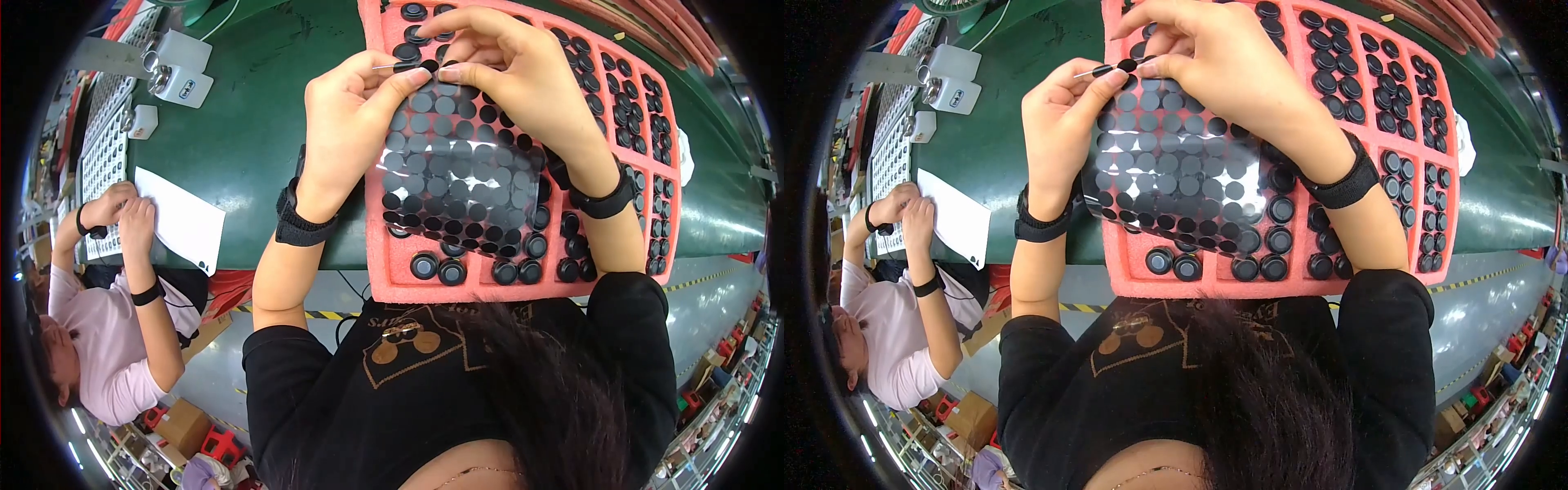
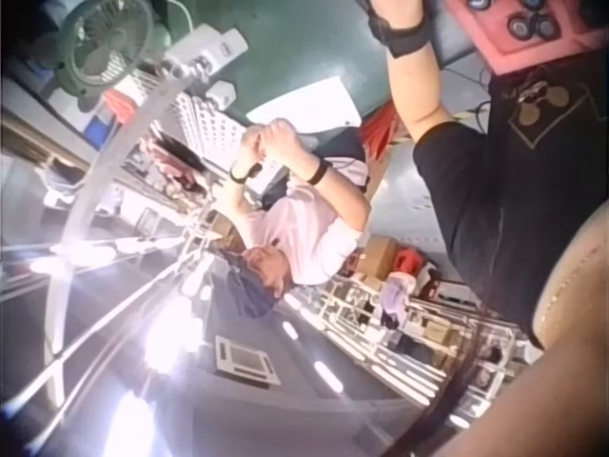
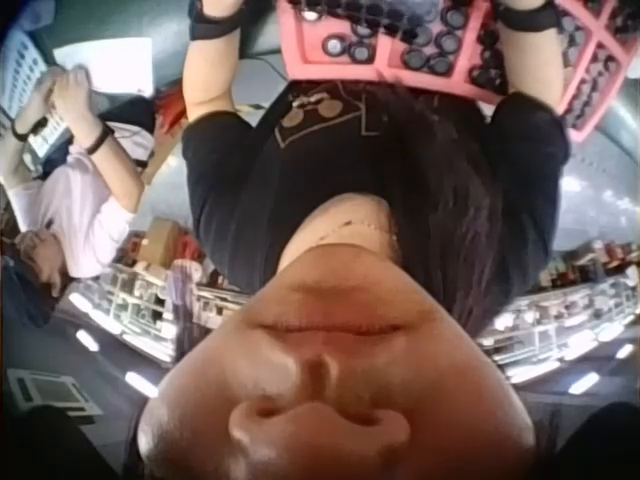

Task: Assembling small black electronic components into a pink industrial tray.

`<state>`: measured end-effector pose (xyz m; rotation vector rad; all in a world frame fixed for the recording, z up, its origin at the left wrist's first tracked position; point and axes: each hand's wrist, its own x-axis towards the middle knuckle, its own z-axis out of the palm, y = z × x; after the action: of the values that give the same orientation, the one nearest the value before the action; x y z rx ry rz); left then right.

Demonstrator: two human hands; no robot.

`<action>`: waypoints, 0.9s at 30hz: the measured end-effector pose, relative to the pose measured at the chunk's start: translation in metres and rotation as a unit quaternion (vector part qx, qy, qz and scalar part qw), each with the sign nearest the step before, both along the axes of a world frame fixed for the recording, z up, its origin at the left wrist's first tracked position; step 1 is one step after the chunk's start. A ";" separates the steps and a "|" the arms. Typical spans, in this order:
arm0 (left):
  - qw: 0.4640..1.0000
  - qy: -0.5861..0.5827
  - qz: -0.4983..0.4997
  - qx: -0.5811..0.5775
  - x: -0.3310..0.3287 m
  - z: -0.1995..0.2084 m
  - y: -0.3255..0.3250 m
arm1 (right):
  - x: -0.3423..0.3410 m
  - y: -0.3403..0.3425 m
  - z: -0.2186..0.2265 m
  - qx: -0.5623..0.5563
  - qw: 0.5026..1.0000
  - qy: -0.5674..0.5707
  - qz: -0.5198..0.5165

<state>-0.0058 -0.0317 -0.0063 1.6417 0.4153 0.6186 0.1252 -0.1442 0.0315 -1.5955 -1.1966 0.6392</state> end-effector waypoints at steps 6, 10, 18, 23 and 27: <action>0.998 -0.031 -0.018 -0.048 0.001 0.000 0.005 | -0.005 0.005 -0.005 0.067 0.997 0.011 -0.031; 0.994 -0.025 -0.029 -0.106 0.000 0.001 0.006 | -0.007 0.003 -0.005 0.101 0.993 -0.062 -0.030; 0.996 0.017 -0.008 -0.090 0.002 -0.003 0.006 | 0.005 0.001 -0.017 0.150 0.986 0.054 0.040; 0.998 0.025 -0.018 -0.048 0.006 -0.005 -0.002 | 0.024 0.035 -0.032 0.374 0.916 -0.093 0.111; 0.999 0.036 -0.026 -0.031 0.002 -0.009 -0.004 | 0.002 0.018 -0.025 0.270 0.959 -0.075 0.043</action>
<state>-0.0043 -0.0358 -0.0151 1.6133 0.4396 0.5037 0.1271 -0.1266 0.0068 -1.1469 -1.4131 0.2123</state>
